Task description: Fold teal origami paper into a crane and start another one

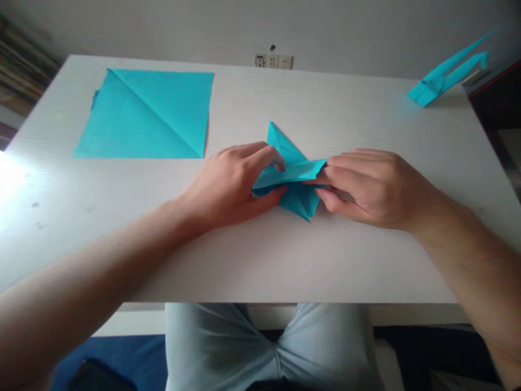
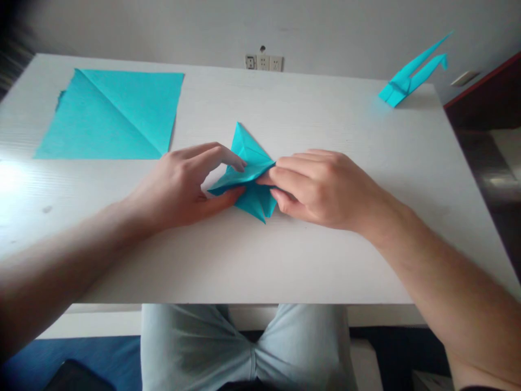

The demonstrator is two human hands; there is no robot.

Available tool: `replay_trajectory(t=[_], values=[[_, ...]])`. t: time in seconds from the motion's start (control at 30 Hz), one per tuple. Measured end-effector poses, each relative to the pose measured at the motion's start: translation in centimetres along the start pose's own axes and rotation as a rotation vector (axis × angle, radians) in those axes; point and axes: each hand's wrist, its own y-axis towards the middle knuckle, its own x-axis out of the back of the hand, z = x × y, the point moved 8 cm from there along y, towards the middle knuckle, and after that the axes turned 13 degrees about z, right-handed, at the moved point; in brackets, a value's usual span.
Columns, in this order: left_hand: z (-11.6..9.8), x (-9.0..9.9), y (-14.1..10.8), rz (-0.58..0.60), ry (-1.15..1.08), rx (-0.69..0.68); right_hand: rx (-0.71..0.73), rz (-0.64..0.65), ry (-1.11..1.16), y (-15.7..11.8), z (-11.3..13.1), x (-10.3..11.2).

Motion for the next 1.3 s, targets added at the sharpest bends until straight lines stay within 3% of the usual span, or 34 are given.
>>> replay_trajectory(t=[0.1, 0.17, 0.3, 0.47, 0.6, 0.73, 0.87, 1.0, 1.13, 1.3], values=[[0.0, 0.1, -0.2, -0.033, 0.008, 0.020, 0.071, -0.004, -0.129, 0.1, 1.0, 0.0], [0.2, 0.1, -0.3, -0.049, 0.024, 0.036, 0.034, 0.017, -0.158, 0.2, 1.2, -0.2], [0.3, 0.2, -0.3, -0.071, 0.041, 0.053, -0.017, 0.095, -0.131, 0.5, 1.6, -1.1], [0.2, 0.1, -0.3, -0.082, 0.005, 0.042, 0.006, 0.067, -0.121, 0.7, 1.8, -1.6], [-0.4, -0.2, -0.4, -0.034, 0.013, 0.008, 0.027, 0.073, -0.190, 0.6, 2.1, -1.5], [-0.4, -0.3, -0.3, 0.028, -0.009, -0.030, -0.041, 0.147, -0.112, -0.1, 0.4, -1.9], [0.3, -0.5, -0.2, 0.069, 0.017, -0.068, 0.049, -0.017, -0.047, -1.7, -1.7, -1.3], [0.7, -1.4, -0.2, 0.194, 0.044, -0.099, 0.029, -0.039, -0.093, -2.8, -3.8, -1.9], [0.5, -1.9, -0.2, 0.328, 0.081, -0.085, 0.051, -0.031, -0.064, -3.0, -4.3, -2.1], [-0.3, -1.9, -0.2, 0.340, 0.072, -0.113, 0.101, 0.015, 0.045, -2.7, -4.3, -2.8]])
